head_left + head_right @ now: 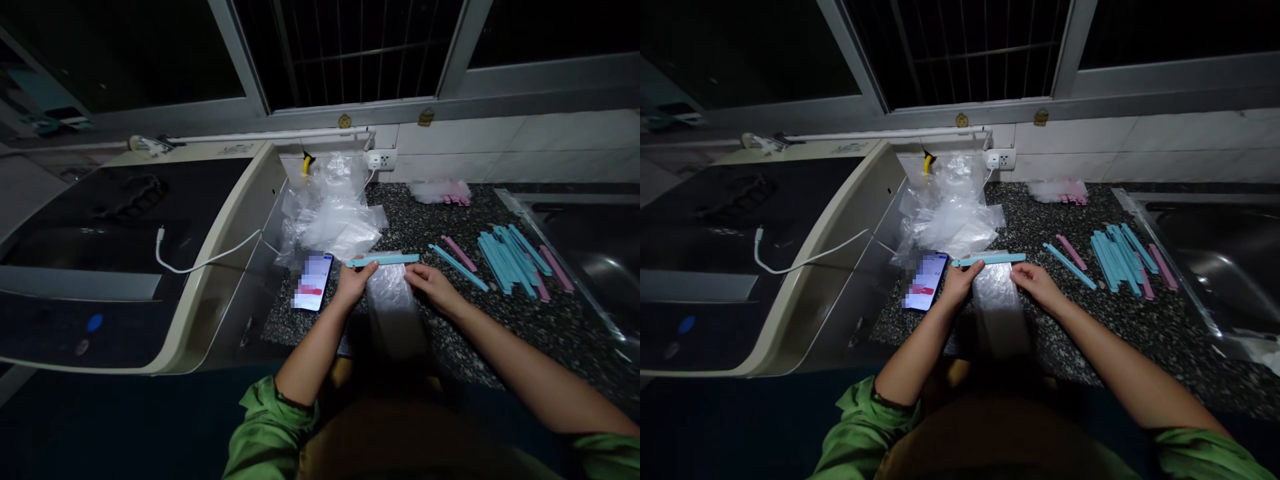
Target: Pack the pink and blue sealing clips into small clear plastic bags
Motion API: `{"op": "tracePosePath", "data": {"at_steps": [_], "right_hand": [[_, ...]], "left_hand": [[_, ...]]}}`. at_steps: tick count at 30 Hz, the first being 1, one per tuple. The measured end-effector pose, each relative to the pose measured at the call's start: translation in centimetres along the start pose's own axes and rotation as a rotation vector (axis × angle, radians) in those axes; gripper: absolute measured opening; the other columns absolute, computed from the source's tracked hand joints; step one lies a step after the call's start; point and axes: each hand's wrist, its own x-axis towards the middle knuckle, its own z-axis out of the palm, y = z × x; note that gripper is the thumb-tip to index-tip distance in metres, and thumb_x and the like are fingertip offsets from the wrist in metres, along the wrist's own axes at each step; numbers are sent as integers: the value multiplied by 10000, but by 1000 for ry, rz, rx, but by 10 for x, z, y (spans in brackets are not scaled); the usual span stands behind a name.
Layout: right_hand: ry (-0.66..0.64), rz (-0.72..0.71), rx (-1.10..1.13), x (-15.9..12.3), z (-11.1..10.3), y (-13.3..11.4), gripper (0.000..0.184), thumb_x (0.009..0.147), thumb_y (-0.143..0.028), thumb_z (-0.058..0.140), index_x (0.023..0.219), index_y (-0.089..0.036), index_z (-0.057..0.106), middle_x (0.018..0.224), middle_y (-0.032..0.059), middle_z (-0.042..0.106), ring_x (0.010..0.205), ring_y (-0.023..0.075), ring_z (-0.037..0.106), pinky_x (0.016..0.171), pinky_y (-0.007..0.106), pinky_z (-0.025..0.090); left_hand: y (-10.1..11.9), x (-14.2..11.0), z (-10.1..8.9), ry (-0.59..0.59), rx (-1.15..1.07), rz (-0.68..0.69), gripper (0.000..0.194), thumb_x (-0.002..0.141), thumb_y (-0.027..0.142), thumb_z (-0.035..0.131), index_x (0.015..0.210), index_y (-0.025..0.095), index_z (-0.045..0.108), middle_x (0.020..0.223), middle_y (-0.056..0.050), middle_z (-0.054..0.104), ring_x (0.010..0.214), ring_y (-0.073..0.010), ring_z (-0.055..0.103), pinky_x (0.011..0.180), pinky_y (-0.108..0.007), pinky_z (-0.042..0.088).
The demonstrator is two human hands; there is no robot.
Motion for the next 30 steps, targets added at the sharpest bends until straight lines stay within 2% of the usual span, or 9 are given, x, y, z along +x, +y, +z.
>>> {"op": "tracePosePath", "data": {"at_steps": [2,5,15,22,27,30], "right_hand": [[-38,13,-74,-1,2,2,412,588,-571,639,597,-170,546,546,-33,460,528,97,392,530,244,305],[-13,27,-143,-1,3,6,440,570,-588,632,532,-168,506,504,-44,410,509,87,353,518,243,263],[0,23,-173,3,2,9,437,567,-591,618,526,-172,500,503,-45,398,520,91,346,521,241,254],[-113,96,-119,0,1,9,451,569,-607,622,558,-164,536,537,-25,483,544,107,409,543,248,308],[-126,91,-139,0,0,9,466,566,-618,619,529,-167,511,521,-30,460,527,97,389,518,240,289],[-157,84,-169,0,-4,9,465,576,-624,608,553,-166,533,529,-26,471,535,103,403,519,243,296]], "left_hand": [[-3,2,-1,20,3,30,263,613,375,711,634,153,573,655,-1,594,716,-143,556,757,-274,438],[-7,3,-3,15,-2,53,250,645,371,690,630,153,570,643,3,585,712,-139,557,754,-264,437],[-13,3,-3,21,-4,43,236,643,359,697,657,150,587,624,15,578,686,-129,549,734,-250,432],[-5,5,-6,176,-96,31,259,623,371,708,692,149,594,681,10,610,724,-124,566,767,-242,420],[-5,6,-6,205,-133,39,283,599,384,721,700,151,597,680,10,615,718,-125,574,784,-250,419],[-4,7,-7,253,-126,50,292,598,398,718,696,148,602,687,-1,625,780,-145,589,830,-269,414]]}}
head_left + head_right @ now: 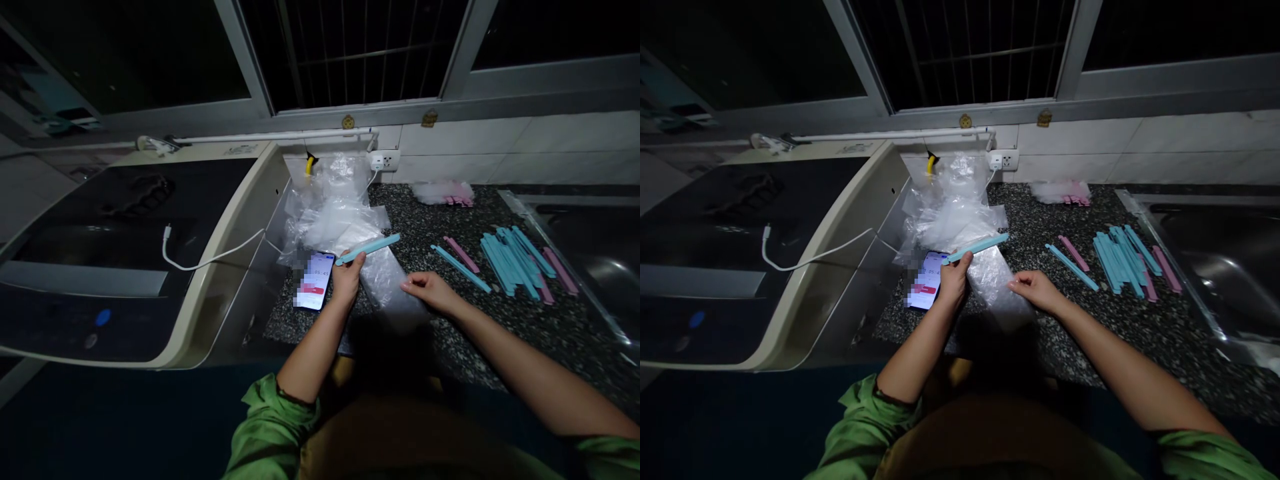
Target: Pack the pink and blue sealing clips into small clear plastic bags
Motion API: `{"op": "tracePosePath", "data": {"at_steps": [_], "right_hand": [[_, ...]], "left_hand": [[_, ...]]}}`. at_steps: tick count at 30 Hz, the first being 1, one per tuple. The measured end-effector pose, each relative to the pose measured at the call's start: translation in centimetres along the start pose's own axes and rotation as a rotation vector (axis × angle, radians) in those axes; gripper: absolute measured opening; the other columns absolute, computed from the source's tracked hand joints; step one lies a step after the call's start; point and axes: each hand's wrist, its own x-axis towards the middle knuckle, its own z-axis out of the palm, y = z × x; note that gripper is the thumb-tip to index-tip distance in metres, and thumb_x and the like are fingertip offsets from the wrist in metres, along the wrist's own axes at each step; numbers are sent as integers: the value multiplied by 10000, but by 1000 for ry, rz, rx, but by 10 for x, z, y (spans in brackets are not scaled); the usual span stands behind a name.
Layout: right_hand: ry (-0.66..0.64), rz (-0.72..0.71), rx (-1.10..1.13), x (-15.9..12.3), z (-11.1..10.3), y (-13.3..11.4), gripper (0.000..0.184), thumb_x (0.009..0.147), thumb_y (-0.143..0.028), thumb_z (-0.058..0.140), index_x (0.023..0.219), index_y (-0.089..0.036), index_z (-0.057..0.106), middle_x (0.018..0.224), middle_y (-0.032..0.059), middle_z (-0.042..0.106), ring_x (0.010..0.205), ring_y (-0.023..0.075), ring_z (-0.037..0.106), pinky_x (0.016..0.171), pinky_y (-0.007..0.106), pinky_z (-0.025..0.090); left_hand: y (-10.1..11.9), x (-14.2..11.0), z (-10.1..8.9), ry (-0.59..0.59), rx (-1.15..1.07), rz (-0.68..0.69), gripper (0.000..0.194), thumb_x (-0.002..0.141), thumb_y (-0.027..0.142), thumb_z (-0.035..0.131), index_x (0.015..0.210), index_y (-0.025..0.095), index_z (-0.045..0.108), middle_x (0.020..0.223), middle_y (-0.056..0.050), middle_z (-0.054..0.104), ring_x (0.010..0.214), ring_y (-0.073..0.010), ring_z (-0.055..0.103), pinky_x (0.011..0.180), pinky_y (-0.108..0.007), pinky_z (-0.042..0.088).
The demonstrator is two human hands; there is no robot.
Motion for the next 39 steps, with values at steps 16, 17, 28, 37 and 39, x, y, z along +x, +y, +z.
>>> {"op": "tracePosePath", "data": {"at_steps": [16,17,28,37,39], "right_hand": [[445,-330,-279,1,-10,5,364,748,-459,531,968,-175,588,778,45,604,610,143,514,576,279,433],[494,-382,-339,1,-11,6,376,754,-432,537,1024,-171,568,822,55,608,609,143,516,583,286,442],[541,-639,-877,-2,-19,3,263,849,-360,484,971,-214,665,910,77,634,847,196,580,756,315,465],[560,-611,-1137,-6,-29,-9,303,873,-359,441,938,-197,688,838,86,659,779,197,554,673,308,410],[567,-595,-1170,-6,-37,-13,315,875,-362,432,936,-187,688,839,91,657,783,201,547,679,310,395]], "left_hand": [[-1,-5,4,-203,55,-85,319,604,427,713,726,148,617,747,-33,646,846,-177,587,811,-289,441],[-2,-6,4,-221,87,-75,304,608,419,713,708,151,610,717,-21,632,824,-170,581,795,-279,441],[5,-9,6,-352,177,-92,338,549,439,737,640,153,582,613,24,565,648,-119,512,670,-238,422],[1,-15,10,-528,81,-406,417,486,404,777,777,130,658,725,-29,670,680,-155,582,751,-307,438],[3,-15,13,-582,78,-493,399,472,341,791,787,128,667,740,-49,683,685,-175,600,757,-327,442]]}}
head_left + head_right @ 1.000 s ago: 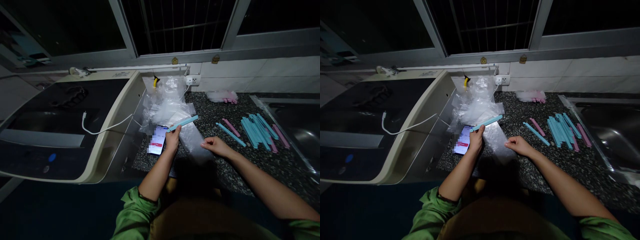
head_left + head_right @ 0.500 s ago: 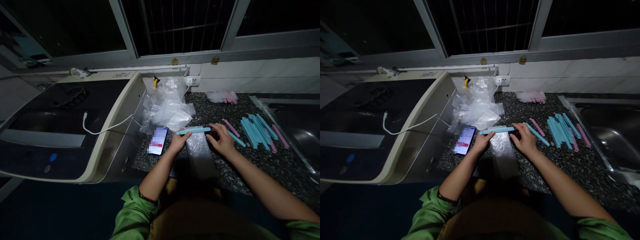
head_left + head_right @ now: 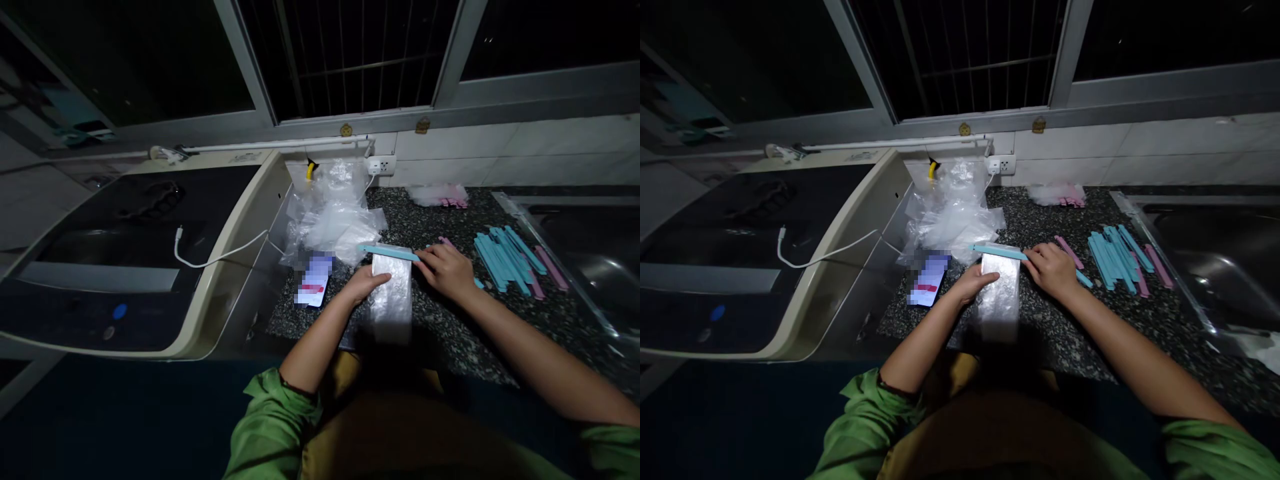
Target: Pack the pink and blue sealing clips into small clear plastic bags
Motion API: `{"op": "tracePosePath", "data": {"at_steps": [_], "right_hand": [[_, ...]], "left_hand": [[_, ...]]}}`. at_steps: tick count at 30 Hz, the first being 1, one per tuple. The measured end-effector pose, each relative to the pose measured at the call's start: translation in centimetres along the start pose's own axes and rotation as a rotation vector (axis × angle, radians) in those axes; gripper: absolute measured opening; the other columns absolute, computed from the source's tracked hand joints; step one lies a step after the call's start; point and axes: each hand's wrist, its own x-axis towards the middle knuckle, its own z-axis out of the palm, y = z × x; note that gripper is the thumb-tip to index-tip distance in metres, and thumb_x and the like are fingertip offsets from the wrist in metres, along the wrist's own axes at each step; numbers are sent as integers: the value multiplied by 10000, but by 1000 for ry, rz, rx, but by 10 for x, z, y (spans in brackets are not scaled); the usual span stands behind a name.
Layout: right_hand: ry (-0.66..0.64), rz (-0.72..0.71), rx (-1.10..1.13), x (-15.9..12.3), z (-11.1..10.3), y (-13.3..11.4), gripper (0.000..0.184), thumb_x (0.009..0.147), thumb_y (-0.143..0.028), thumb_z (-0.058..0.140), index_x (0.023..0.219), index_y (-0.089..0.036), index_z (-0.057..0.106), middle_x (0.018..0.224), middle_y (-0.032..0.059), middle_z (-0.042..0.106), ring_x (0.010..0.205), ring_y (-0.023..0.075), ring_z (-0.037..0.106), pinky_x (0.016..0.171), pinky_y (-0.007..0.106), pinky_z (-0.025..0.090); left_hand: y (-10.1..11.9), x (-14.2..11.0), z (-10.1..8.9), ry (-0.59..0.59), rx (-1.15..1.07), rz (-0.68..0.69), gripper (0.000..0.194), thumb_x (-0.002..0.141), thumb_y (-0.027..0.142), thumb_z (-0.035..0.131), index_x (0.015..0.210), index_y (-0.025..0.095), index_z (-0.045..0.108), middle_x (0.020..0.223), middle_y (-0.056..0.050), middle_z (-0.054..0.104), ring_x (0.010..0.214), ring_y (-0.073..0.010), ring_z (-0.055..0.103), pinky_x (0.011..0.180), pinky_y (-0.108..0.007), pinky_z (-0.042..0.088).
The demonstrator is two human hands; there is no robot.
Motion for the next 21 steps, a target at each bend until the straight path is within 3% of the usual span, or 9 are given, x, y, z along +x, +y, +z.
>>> {"op": "tracePosePath", "data": {"at_steps": [5,8,16,21], "right_hand": [[-22,40,-129,8,-8,28,357,877,-362,403,893,-153,692,799,104,651,757,204,529,625,300,349],[-55,83,-212,14,-11,49,378,871,-363,390,848,-140,693,754,115,636,742,212,524,595,300,322],[-194,312,-305,41,-6,108,367,831,-343,411,848,-93,679,833,174,655,836,270,569,614,310,347],[-222,441,-336,61,7,144,379,831,-347,414,921,-86,675,899,190,674,863,285,604,616,312,386]], "left_hand": [[10,14,8,-9,23,-107,235,506,230,747,708,150,660,640,-35,672,588,-171,589,652,-309,454],[18,34,15,0,53,-101,151,517,184,706,650,159,638,573,-8,644,521,-146,557,571,-269,433],[46,123,36,308,116,48,102,564,154,650,534,159,552,442,38,517,428,-93,447,530,-231,388],[66,182,46,419,129,139,64,615,143,629,638,149,569,518,37,536,496,-100,486,612,-242,416]]}}
